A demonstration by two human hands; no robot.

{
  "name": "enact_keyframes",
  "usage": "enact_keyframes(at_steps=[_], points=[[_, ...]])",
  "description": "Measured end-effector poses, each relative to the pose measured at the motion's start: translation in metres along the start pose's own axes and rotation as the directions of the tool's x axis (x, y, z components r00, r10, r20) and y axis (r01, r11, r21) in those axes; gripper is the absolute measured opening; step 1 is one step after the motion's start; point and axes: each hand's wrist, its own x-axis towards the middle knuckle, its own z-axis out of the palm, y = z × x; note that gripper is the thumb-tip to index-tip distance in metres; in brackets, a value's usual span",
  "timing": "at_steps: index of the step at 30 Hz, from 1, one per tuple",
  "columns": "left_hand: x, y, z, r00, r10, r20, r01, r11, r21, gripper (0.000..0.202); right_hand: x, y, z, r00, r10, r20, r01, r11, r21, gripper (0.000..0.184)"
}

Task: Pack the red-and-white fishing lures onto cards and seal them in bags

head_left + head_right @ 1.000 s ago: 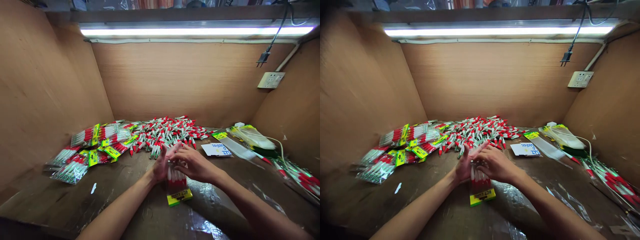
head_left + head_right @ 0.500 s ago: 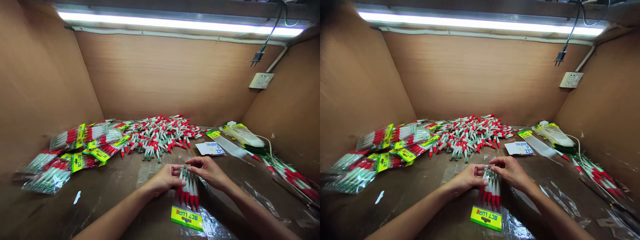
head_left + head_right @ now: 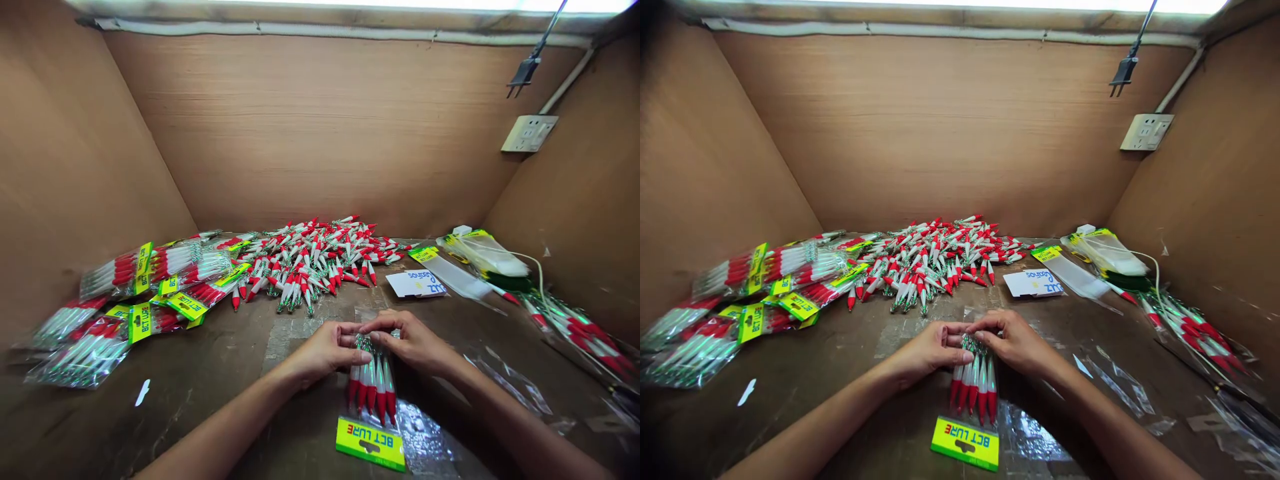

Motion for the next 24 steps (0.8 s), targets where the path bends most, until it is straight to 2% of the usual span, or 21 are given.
enact_keyframes(at_steps=[1,3,5,6,7,8,10,12,15,19,24], points=[[0.0,0.0,0.001,0.999,-0.009,-0.033,0.009,1.0,0.008,0.055,0.001,0.001,0.001,0.999,0.013,-0.041,-0.012,1.0,0.019,0.023],[0.0,0.001,0.001,0.992,-0.013,-0.125,0.016,1.0,0.023,0.051,0.002,0.005,0.002,0.975,0.065,-0.211,-0.058,0.998,0.04,0.039],[0.0,0.003,0.0,0.981,0.012,-0.192,-0.007,1.0,0.025,0.05,0.004,0.009,0.002,0.905,0.15,-0.397,-0.124,0.988,0.092,0.06],[0.0,0.005,0.0,0.978,0.033,-0.206,-0.029,0.999,0.021,0.05,0.004,0.01,0.002,0.881,0.201,-0.428,-0.148,0.977,0.154,0.067],[-0.001,0.006,0.0,0.977,0.053,-0.208,-0.052,0.999,0.012,0.049,0.004,0.01,0.002,0.883,0.251,-0.396,-0.165,0.957,0.238,0.07],[-0.001,0.007,0.0,0.975,0.072,-0.208,-0.073,0.997,0.002,0.047,0.004,0.01,0.003,0.905,0.289,-0.313,-0.182,0.926,0.33,0.069],[-0.002,0.008,0.001,0.967,0.098,-0.235,-0.101,0.995,-0.004,0.043,0.003,0.007,0.005,0.946,0.307,-0.105,-0.226,0.855,0.466,0.059],[-0.002,0.008,0.002,0.951,0.113,-0.288,-0.116,0.993,0.007,0.039,0.002,0.001,0.008,0.953,0.304,-0.021,-0.25,0.82,0.515,0.045],[0.0,0.006,0.003,0.931,0.138,-0.337,-0.141,0.99,0.016,0.039,0.001,-0.004,0.011,0.942,0.323,-0.09,-0.232,0.822,0.52,0.038],[0.001,0.005,0.004,0.937,0.164,-0.307,-0.176,0.984,-0.01,0.039,0.003,-0.004,0.013,0.934,0.339,-0.116,-0.23,0.816,0.531,0.037],[-0.002,0.008,0.002,0.952,0.106,-0.287,-0.099,0.994,0.04,0.039,0.003,0.0,0.013,0.94,0.321,-0.114,-0.218,0.823,0.525,0.037]])
